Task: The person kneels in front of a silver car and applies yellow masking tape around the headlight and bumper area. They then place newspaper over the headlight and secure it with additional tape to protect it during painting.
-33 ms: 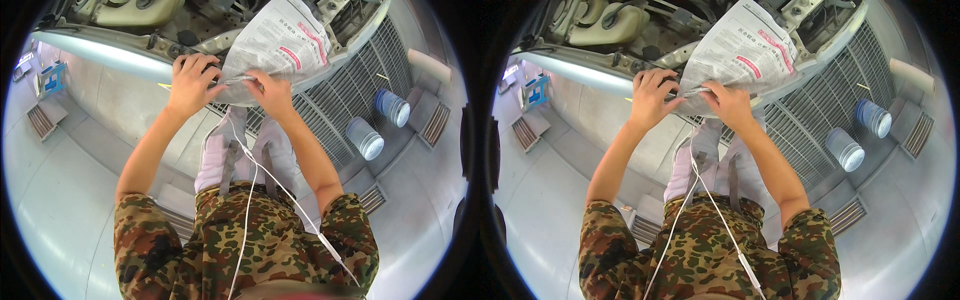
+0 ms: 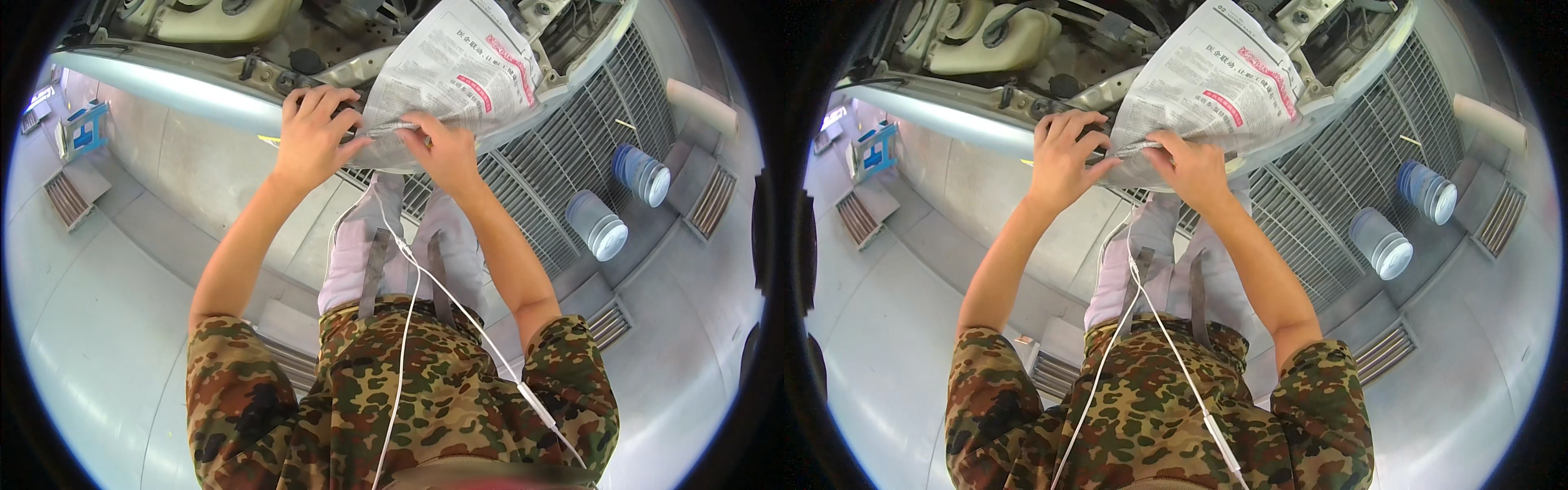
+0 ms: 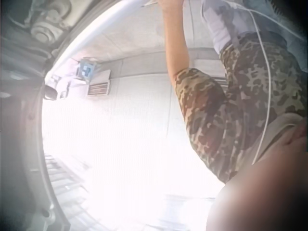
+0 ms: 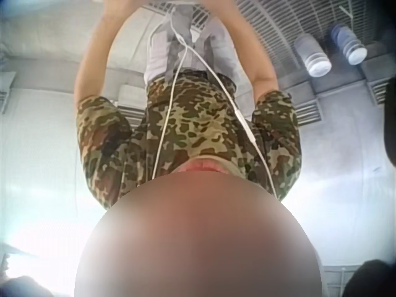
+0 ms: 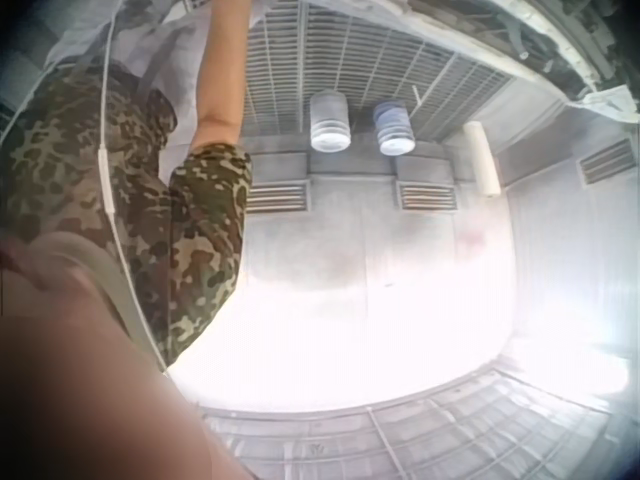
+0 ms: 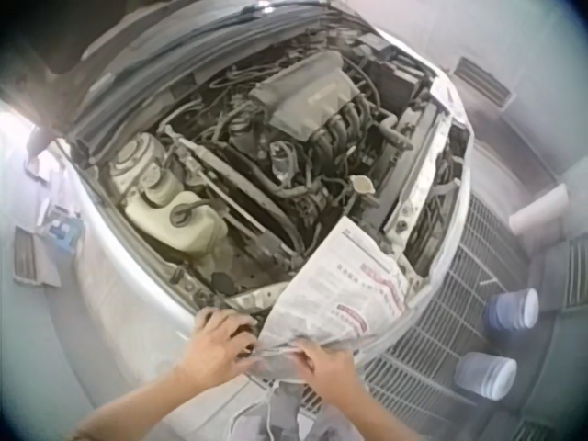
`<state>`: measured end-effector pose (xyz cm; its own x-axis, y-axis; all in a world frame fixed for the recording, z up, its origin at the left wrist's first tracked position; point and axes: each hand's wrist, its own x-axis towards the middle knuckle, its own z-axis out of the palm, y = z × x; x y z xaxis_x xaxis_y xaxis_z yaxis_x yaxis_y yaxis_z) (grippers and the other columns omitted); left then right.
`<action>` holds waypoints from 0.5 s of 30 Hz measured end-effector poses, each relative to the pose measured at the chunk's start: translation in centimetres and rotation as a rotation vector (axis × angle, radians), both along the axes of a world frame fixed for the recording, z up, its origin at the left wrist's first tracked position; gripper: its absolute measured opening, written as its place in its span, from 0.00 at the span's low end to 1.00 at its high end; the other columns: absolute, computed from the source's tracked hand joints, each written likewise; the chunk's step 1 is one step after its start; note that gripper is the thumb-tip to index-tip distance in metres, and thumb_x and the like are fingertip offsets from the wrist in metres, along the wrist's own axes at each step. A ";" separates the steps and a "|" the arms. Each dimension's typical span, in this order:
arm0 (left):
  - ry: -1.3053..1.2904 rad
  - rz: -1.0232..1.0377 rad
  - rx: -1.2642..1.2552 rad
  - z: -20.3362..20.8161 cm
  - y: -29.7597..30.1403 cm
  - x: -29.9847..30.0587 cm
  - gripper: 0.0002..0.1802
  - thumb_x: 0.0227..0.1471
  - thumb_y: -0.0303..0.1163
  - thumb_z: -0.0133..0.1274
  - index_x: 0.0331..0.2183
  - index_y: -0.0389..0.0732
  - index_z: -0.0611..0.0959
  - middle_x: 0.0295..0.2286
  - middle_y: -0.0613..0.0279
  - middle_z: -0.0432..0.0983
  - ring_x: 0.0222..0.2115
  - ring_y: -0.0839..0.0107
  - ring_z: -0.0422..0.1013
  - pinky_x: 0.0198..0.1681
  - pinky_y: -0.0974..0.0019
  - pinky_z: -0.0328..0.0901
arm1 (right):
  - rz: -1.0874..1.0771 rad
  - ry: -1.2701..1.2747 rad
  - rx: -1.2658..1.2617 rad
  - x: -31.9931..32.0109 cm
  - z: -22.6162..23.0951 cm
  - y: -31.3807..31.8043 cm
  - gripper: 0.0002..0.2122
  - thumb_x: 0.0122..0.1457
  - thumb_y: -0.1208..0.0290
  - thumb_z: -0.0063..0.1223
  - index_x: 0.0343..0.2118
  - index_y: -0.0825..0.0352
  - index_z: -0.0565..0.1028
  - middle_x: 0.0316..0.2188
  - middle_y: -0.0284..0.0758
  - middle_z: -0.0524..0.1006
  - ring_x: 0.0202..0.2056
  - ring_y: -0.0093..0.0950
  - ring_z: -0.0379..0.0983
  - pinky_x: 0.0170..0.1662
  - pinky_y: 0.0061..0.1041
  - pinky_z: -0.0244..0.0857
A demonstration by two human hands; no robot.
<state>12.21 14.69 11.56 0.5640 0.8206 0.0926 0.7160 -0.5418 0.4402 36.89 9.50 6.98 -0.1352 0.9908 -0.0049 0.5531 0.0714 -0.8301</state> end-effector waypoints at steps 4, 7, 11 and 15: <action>0.025 -0.012 0.019 -0.2 -0.2 0.3 0.17 0.42 0.43 0.73 0.32 0.50 0.83 0.51 0.70 0.76 0.56 0.62 0.68 0.64 0.40 0.54 | -0.037 0.062 -0.048 -0.1 0.1 0.1 0.11 0.60 0.71 0.69 0.45 0.62 0.82 0.26 0.36 0.84 0.23 0.27 0.81 0.30 0.25 0.73; 0.039 -0.015 0.035 -0.4 -0.4 0.4 0.15 0.44 0.43 0.72 0.31 0.50 0.83 0.52 0.70 0.76 0.57 0.62 0.68 0.66 0.35 0.51 | -0.055 0.060 -0.060 -0.2 0.0 0.2 0.09 0.60 0.71 0.68 0.43 0.63 0.82 0.23 0.36 0.83 0.22 0.27 0.81 0.30 0.25 0.72; 0.055 0.044 0.036 -0.8 -0.7 2.1 0.14 0.46 0.42 0.72 0.28 0.50 0.83 0.53 0.68 0.76 0.58 0.60 0.68 0.68 0.35 0.49 | -0.099 0.010 -0.069 0.1 -0.3 1.0 0.07 0.61 0.70 0.68 0.40 0.63 0.81 0.20 0.35 0.82 0.21 0.28 0.80 0.27 0.26 0.69; 0.082 0.099 0.099 -1.0 -0.6 4.5 0.13 0.48 0.42 0.71 0.28 0.50 0.82 0.53 0.69 0.77 0.58 0.61 0.68 0.67 0.34 0.49 | -0.101 0.003 -0.117 1.0 0.1 2.0 0.09 0.61 0.68 0.67 0.41 0.62 0.80 0.19 0.35 0.82 0.20 0.28 0.80 0.26 0.25 0.67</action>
